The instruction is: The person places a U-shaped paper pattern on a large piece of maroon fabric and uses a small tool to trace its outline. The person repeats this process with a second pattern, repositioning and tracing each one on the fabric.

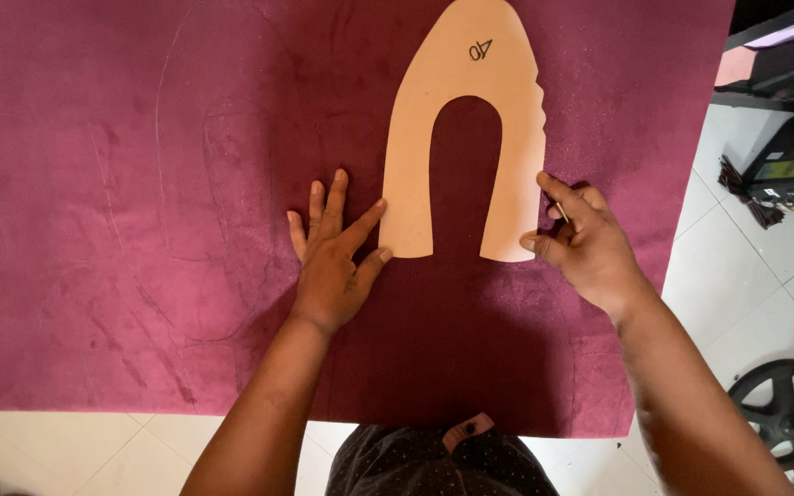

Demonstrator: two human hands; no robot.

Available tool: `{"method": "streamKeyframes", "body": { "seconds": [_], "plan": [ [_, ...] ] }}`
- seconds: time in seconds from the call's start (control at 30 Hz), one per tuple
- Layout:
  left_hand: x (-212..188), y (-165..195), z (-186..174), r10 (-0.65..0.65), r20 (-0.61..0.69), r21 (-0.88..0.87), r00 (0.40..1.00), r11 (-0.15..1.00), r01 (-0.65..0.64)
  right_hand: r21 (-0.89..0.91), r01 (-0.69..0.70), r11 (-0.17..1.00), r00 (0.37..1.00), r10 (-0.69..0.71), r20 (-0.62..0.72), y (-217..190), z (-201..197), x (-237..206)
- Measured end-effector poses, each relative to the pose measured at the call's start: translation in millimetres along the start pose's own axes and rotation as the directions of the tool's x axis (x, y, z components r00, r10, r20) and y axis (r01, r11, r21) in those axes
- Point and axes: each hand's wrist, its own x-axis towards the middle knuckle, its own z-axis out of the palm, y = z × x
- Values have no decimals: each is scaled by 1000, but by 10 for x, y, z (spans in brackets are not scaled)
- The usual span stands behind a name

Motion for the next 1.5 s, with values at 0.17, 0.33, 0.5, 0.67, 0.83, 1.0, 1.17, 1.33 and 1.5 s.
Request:
{"method": "streamKeyframes", "body": {
  "seconds": [0.17,0.33,0.5,0.67,0.83,1.0,1.17,1.33,1.5],
  "plan": [
    [-9,8,-11,-11,16,-6,1000,1000,12,14,1,1000,1000,-1,9,-11,1,1],
    [-11,0,-5,-19,20,0,1000,1000,19,22,-21,1000,999,21,27,-6,-2,3],
    [3,-29,22,-10,-11,29,1000,1000,11,50,36,998,999,-37,23,19,-7,13],
    [22,-28,58,-36,-42,47,998,998,38,22,37,999,999,-38,28,0,-20,15],
    [28,-36,7,10,-37,26,999,1000,-9,10,72,997,997,-72,20,-17,-14,21],
    [29,-20,-4,-3,-21,58,1000,998,4,28,143,989,988,-142,-55,147,62,-16],
    [-24,-6,44,-20,-45,106,999,994,25,-350,276,895,899,-369,-234,448,428,-598],
    [-69,-10,89,-18,-72,155,997,988,29,-495,60,867,996,-85,-28,543,842,-1149],
    [-108,-27,107,-19,-85,172,996,985,33,-371,210,905,955,-271,-122,443,865,-1240]
  ]
}}
